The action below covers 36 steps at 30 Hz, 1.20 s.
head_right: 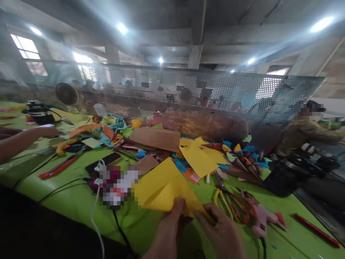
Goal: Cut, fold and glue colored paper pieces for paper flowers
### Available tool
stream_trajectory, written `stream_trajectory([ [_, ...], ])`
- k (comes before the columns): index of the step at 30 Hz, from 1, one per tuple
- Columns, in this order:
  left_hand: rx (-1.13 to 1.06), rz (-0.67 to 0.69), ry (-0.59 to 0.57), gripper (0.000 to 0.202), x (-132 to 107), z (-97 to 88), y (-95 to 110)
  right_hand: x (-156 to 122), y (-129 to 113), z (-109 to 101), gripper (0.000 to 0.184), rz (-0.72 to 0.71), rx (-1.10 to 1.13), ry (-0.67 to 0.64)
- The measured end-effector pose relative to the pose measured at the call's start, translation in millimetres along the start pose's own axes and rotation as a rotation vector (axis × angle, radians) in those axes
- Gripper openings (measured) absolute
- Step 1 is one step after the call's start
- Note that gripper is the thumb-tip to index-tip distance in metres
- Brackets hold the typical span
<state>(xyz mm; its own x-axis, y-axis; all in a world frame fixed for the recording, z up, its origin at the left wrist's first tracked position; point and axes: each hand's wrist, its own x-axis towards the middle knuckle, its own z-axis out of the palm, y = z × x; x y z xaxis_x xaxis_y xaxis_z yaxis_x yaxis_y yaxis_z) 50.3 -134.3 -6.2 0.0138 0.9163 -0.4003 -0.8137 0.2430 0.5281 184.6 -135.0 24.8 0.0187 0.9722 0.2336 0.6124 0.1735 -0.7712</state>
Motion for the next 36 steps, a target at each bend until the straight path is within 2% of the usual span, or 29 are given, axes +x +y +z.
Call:
stream_trajectory([
  [4,0.021,0.064,-0.002,0.058,1.2,-3.2,6.3,1.4,4.0,1.6,0.038,0.043,0.055,-0.017],
  [9,0.014,0.132,-0.001,0.050,-3.9,-5.5,30.0,-0.6,1.5,-2.6,0.036,0.157,0.174,0.017],
  [13,0.038,0.149,0.020,0.048,-1.0,-16.6,50.5,0.7,8.9,-6.1,0.036,0.211,0.247,0.026],
  [15,0.071,0.205,0.041,0.047,0.0,-24.8,61.7,3.5,14.1,-6.0,0.036,0.217,0.256,0.005],
  [18,0.208,0.395,0.094,0.044,-5.7,-38.3,76.6,10.0,18.4,-1.8,0.038,0.219,0.239,-0.051],
  [21,0.631,0.752,0.127,0.050,-20.3,-49.8,79.9,16.6,19.7,6.9,0.039,0.241,0.210,-0.141],
  [22,0.811,0.840,0.085,0.052,-25.8,-52.4,77.3,18.5,20.2,10.1,0.039,0.253,0.194,-0.168],
  [24,1.166,0.892,-0.140,0.054,-35.1,-55.5,68.0,21.9,20.9,15.5,0.038,0.258,0.155,-0.200],
  [26,1.443,0.803,-0.425,0.060,-39.8,-56.0,56.4,24.9,21.0,18.5,0.036,0.236,0.123,-0.235],
  [28,1.613,0.683,-0.610,0.065,-39.4,-55.5,46.6,27.5,20.9,19.7,0.034,0.217,0.108,-0.269],
  [30,1.703,0.614,-0.670,0.069,-36.0,-55.0,41.0,28.9,21.7,20.4,0.031,0.213,0.104,-0.292],
  [36,1.825,0.594,-0.664,0.065,-27.6,-55.5,42.5,26.0,30.2,26.5,0.023,0.196,0.066,-0.285],
])
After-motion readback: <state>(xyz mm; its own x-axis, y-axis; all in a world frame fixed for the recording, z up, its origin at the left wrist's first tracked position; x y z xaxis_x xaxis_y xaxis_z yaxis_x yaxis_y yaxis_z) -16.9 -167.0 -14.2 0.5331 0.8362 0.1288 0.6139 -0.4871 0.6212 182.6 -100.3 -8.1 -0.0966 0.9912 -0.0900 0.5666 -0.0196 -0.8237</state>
